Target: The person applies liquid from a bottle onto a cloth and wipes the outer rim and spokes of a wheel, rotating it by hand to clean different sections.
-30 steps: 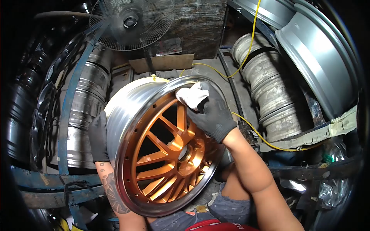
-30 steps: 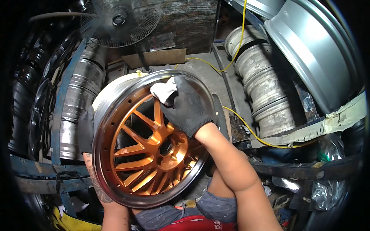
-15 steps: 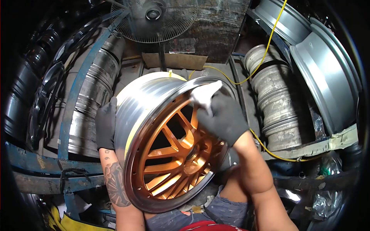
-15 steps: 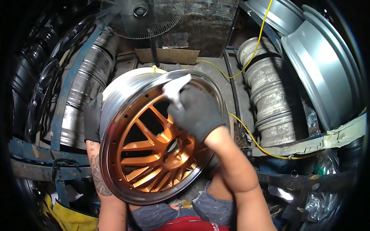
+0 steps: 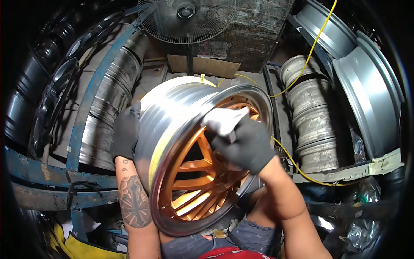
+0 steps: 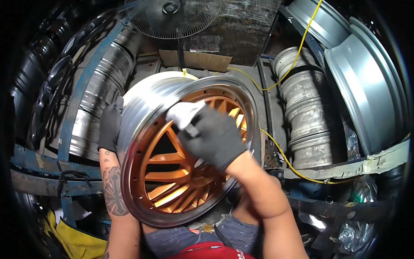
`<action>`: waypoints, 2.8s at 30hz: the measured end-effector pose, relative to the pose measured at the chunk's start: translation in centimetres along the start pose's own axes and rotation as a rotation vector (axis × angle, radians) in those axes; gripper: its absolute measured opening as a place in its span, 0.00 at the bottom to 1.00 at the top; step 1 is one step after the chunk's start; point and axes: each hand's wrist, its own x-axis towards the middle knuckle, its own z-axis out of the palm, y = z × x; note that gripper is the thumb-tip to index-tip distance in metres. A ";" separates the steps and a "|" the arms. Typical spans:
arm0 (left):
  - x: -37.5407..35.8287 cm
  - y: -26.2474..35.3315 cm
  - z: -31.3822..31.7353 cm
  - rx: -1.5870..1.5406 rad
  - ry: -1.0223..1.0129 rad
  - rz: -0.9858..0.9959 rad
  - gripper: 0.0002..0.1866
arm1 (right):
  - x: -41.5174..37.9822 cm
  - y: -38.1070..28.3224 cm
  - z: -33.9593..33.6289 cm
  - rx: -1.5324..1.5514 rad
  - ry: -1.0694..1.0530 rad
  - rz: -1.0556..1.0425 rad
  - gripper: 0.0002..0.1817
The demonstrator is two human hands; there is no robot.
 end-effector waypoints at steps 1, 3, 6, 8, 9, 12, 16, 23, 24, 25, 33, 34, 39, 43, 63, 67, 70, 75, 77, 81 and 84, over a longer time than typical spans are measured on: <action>0.0 0.2 -0.1 0.042 0.007 0.004 0.30 | 0.7 0.9 -0.7 -0.133 0.089 0.003 0.12; -0.3 0.5 -0.1 0.116 0.032 -0.002 0.31 | 0.8 0.7 -0.9 -0.186 0.050 0.054 0.14; -0.4 0.1 -0.4 0.113 -0.014 0.027 0.31 | -0.7 -1.7 0.2 -0.189 0.013 -0.166 0.17; 0.0 -0.8 0.1 0.066 -0.025 0.002 0.31 | -0.6 -1.0 -0.1 -0.044 0.036 -0.137 0.15; 0.1 -1.2 -0.2 0.043 -0.019 -0.012 0.30 | -0.2 0.3 0.0 0.022 0.085 -0.107 0.15; -1.0 0.1 -0.4 0.063 0.030 0.016 0.30 | 1.3 0.0 0.3 -0.093 0.154 -0.008 0.14; -0.8 -0.4 0.2 -0.098 0.038 0.051 0.28 | -0.6 -1.4 0.7 -0.063 0.031 -0.113 0.13; -0.5 0.5 0.4 -0.031 0.058 0.113 0.27 | -2.4 -2.9 1.1 -0.088 -0.119 -0.097 0.25; -0.6 0.9 0.2 -0.048 0.050 0.094 0.27 | -2.4 -3.2 1.4 -0.053 -0.082 -0.133 0.23; -0.6 1.1 0.2 -0.053 0.036 0.075 0.27 | -2.5 -3.1 1.7 -0.008 -0.043 -0.162 0.22; -0.2 -0.4 0.8 -0.160 0.059 0.118 0.26 | -2.0 -4.6 0.6 -0.114 -0.082 -0.228 0.13; -0.2 -0.4 0.8 -0.144 0.036 0.106 0.26 | -3.1 -4.7 2.1 -0.041 -0.110 -0.162 0.15; -0.1 0.0 0.1 0.028 0.049 0.173 0.25 | -0.1 -1.3 0.2 -0.146 0.083 -0.037 0.18; 0.9 -2.5 1.1 -0.152 0.045 0.171 0.22 | -2.4 -4.0 1.7 -0.045 -0.072 -0.185 0.18; 0.7 -2.0 1.3 -0.065 0.081 0.151 0.20 | -2.0 -3.5 2.0 -0.037 -0.101 -0.229 0.18; 0.7 -1.6 1.0 -0.034 0.081 0.177 0.19 | -0.6 -1.5 0.8 -0.344 -0.026 0.021 0.14; 0.6 -1.7 1.0 -0.116 0.056 0.169 0.19 | -1.8 -5.2 0.9 -0.237 -0.094 -0.179 0.17; 0.7 -0.9 0.7 -0.110 0.015 0.136 0.21 | -0.3 -2.2 -0.6 -0.357 0.061 0.003 0.12; 0.5 -0.5 0.6 -0.096 0.029 0.108 0.21 | -1.2 -4.3 0.1 -0.236 0.038 -0.221 0.10; 0.5 -0.4 1.0 -0.101 0.043 0.085 0.23 | -2.0 -2.5 0.6 -0.174 -0.010 -0.242 0.19; 0.1 -0.7 0.8 -0.090 0.046 0.078 0.24 | -1.2 -1.1 1.2 -0.340 0.114 -0.105 0.24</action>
